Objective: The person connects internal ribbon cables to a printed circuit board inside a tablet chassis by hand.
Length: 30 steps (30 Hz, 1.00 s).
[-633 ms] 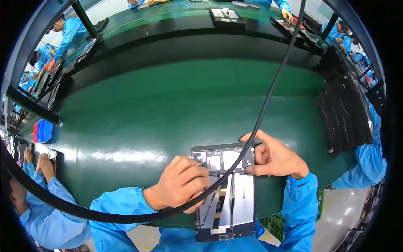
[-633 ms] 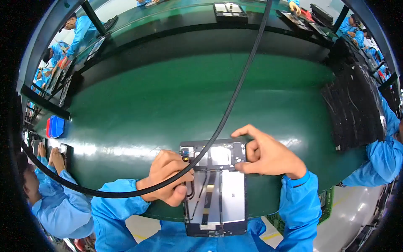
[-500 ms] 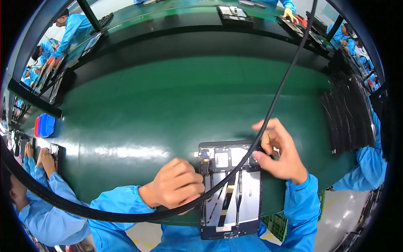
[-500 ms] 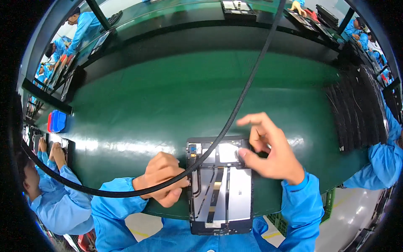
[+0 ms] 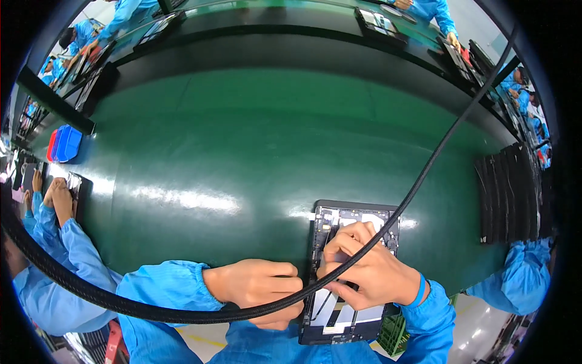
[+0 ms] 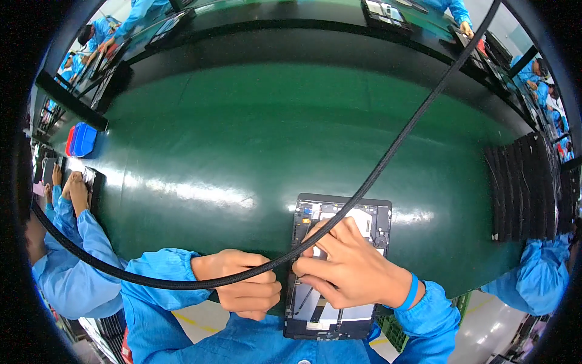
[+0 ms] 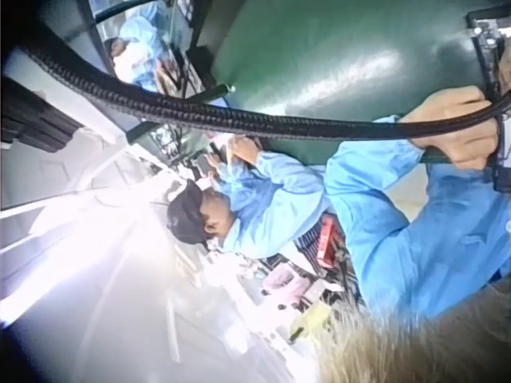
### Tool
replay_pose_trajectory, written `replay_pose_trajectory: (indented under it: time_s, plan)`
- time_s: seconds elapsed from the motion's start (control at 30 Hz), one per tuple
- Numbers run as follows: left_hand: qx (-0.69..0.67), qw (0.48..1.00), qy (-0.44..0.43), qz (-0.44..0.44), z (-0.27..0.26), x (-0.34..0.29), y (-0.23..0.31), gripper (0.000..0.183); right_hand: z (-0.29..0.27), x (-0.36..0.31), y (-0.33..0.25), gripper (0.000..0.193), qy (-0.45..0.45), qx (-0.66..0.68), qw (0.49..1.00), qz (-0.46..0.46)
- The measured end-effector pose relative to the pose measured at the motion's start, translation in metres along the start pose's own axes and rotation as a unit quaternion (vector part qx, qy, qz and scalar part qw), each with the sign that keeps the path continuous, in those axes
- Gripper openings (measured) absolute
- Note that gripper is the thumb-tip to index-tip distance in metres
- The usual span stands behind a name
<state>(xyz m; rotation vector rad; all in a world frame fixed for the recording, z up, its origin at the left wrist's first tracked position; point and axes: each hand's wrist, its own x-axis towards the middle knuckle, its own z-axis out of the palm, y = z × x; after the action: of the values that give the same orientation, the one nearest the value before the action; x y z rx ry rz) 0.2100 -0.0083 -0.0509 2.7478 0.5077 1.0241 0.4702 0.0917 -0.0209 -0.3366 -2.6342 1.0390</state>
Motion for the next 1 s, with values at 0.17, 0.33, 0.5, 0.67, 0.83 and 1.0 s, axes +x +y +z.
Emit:
replay_pose_trajectory:
  time_s: [0.17, 0.33, 0.5, 0.67, 0.83, 1.0]
  plan:
    - [0.003, 1.0, 0.008, 0.011, 0.004, 0.0, -0.002, 0.021, 0.001, 0.003, -0.003, 0.028, -0.005, 0.001, 1.0, 0.001]
    - [-0.029, 0.996, 0.085, 0.007, 0.018, 0.003, -0.003, 0.021, -0.004, 0.009, -0.009, 0.013, -0.055, -0.007, 0.998, 0.001]
    - [-0.028, 0.996, 0.08, 0.015, 0.016, 0.004, -0.006, 0.021, 0.003, 0.003, -0.013, 0.015, -0.05, -0.067, 0.996, -0.003]
    - [-0.038, 0.998, 0.046, 0.038, 0.009, 0.008, -0.001, 0.021, -0.015, -0.004, -0.015, 0.023, -0.066, -0.017, 0.998, 0.006]
    - [0.027, 0.992, -0.023, 0.124, 0.009, 0.01, 0.001, 0.024, -0.001, -0.009, -0.011, 0.026, -0.037, -0.089, 0.995, 0.017]
    - [0.042, 0.986, -0.033, 0.158, 0.005, 0.011, 0.0, 0.04, 0.016, -0.008, -0.003, 0.025, 0.07, -0.129, 0.988, -0.039]
